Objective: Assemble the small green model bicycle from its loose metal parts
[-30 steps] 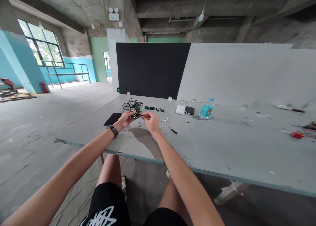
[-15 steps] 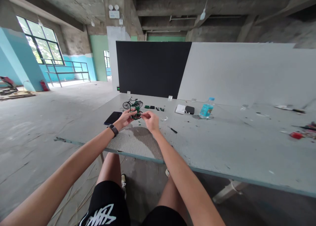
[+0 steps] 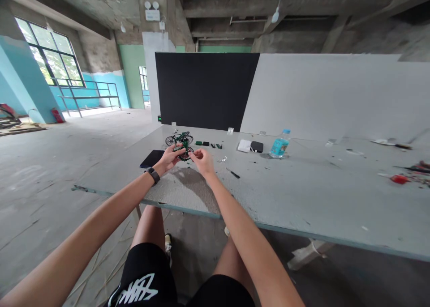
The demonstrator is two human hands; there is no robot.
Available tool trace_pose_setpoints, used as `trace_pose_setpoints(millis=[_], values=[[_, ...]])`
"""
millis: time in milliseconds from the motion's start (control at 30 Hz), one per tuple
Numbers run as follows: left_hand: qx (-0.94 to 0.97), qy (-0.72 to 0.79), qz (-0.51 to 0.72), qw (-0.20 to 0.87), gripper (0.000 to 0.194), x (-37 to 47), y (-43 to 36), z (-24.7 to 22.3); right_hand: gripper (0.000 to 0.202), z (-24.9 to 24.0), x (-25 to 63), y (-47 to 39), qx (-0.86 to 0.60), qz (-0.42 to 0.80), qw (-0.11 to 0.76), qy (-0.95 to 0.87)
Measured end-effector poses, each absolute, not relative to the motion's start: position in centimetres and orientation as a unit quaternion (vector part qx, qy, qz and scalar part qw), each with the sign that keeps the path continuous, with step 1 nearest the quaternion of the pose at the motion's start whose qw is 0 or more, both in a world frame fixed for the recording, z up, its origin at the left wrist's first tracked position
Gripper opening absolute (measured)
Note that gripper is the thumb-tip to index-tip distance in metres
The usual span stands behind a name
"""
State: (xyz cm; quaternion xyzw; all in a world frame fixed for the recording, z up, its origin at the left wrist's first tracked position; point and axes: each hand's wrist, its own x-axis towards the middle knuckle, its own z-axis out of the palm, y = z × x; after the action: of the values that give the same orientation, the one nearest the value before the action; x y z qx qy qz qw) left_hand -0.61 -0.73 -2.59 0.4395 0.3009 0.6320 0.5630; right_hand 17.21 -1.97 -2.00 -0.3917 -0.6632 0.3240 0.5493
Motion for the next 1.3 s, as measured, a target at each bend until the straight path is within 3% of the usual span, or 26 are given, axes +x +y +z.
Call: trace_pose_setpoints(millis=[167, 467, 667, 933, 1167, 1233, 1300], values=[[0.491, 0.283, 0.627, 0.534, 0.052, -0.2, -1.1, -2.6, 0.045, -2.8, 16.9, -1.1, -0.360, 0.492, 0.569, -0.551], [0.485, 0.291, 0.647, 0.511, 0.053, 0.3, -1.4, -2.5, 0.051, -3.4, 16.3, -0.9, -0.370, 0.579, 0.577, -0.441], [0.487, 0.289, 0.635, 0.526, 0.054, 0.2, -1.2, -2.7, 0.047, -3.3, 16.4, -0.9, -0.415, 0.485, 0.573, -0.514], [0.498, 0.297, 0.634, 0.512, 0.052, -0.1, -1.4, -2.9, 0.035, -3.1, 17.1, -1.3, -0.410, 0.515, 0.510, -0.554], [0.511, 0.294, 0.632, 0.503, 0.051, 0.1, -1.6, -2.9, 0.041, -2.1, 18.0, -1.4, -0.433, 0.484, 0.464, -0.602], [0.496, 0.300, 0.637, 0.508, 0.053, 0.1, -1.5, -2.9, 0.042, -1.1, 19.5, -1.3, -0.455, 0.436, 0.451, -0.632], [0.483, 0.317, 0.640, 0.507, 0.054, 0.0, -1.3, -3.0, 0.037, -0.2, 22.0, -1.1, -0.512, 0.301, 0.442, -0.671]])
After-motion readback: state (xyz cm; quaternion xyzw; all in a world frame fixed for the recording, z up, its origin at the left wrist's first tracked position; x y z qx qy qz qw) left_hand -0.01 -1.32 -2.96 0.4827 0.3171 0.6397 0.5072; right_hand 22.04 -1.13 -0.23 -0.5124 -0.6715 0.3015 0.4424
